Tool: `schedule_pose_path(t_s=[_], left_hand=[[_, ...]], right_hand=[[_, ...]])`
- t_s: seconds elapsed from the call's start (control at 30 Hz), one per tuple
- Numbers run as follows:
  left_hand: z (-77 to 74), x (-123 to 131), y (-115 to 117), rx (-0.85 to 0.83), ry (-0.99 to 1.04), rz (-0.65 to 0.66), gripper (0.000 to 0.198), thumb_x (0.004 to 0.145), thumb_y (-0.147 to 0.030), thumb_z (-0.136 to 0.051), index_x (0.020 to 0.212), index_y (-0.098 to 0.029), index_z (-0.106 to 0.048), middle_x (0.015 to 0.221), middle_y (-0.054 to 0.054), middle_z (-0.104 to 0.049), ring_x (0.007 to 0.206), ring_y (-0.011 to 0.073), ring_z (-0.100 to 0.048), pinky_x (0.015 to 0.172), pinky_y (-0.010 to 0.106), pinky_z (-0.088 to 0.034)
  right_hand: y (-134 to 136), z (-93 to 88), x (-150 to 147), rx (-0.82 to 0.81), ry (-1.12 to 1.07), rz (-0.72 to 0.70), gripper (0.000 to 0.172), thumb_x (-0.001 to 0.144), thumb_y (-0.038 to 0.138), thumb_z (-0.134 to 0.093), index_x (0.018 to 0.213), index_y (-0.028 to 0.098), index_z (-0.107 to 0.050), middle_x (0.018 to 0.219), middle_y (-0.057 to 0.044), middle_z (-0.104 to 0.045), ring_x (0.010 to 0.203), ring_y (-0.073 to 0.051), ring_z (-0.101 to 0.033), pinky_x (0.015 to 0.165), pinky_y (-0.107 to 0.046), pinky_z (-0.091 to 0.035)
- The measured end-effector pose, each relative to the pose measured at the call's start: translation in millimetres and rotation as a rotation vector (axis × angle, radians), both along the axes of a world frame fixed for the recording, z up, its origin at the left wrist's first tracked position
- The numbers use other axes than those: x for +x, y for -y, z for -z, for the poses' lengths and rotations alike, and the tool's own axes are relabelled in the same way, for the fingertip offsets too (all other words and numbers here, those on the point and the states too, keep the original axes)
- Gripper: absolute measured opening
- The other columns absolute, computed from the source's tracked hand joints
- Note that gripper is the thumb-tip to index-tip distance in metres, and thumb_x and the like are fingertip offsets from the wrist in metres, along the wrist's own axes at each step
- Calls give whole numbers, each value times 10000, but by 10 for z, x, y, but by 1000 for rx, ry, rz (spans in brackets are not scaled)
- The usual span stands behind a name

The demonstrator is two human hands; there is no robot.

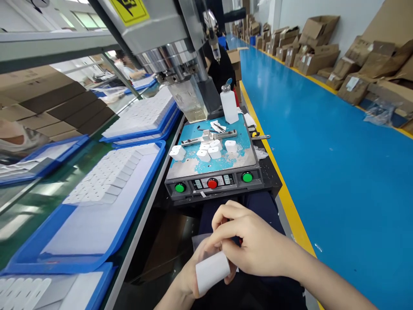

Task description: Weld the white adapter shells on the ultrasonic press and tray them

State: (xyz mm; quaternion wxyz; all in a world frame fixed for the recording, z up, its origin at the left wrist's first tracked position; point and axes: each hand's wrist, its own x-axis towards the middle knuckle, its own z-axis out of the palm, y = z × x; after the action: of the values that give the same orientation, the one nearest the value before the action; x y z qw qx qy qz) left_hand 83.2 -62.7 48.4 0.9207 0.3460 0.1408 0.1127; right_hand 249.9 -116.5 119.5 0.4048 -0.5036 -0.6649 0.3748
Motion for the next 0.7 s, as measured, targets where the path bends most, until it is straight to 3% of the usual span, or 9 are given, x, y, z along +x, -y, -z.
schedule_pose_path(t_s=[0.23,0.5,0.7], left_hand=[[-63,0,-36,-34,-25,-90,618,367,-487,-907,825,-129,-697,657,-5,-608,585,100,-535,562,202,-380],[-54,-23,-79,-78,-29,-118,571,414,-454,-910,808,-116,-672,670,3,-595,584,85,-535,556,176,-407],[-33,-46,-102,-23,-60,-142,592,435,-462,-902,831,-104,-648,688,13,-587,584,92,-528,566,192,-416]], right_hand=[[31,-232,38,-21,45,-110,301,788,94,-617,1030,263,-681,1057,-14,-653,977,-167,-573,820,-284,-493],[33,-178,-28,-50,104,-11,132,855,167,-579,879,264,-666,1061,-23,-630,1008,-180,-569,812,-292,-498],[18,-194,-45,-191,170,30,110,830,153,-571,842,252,-616,965,-9,-605,905,-165,-568,748,-282,-489]])
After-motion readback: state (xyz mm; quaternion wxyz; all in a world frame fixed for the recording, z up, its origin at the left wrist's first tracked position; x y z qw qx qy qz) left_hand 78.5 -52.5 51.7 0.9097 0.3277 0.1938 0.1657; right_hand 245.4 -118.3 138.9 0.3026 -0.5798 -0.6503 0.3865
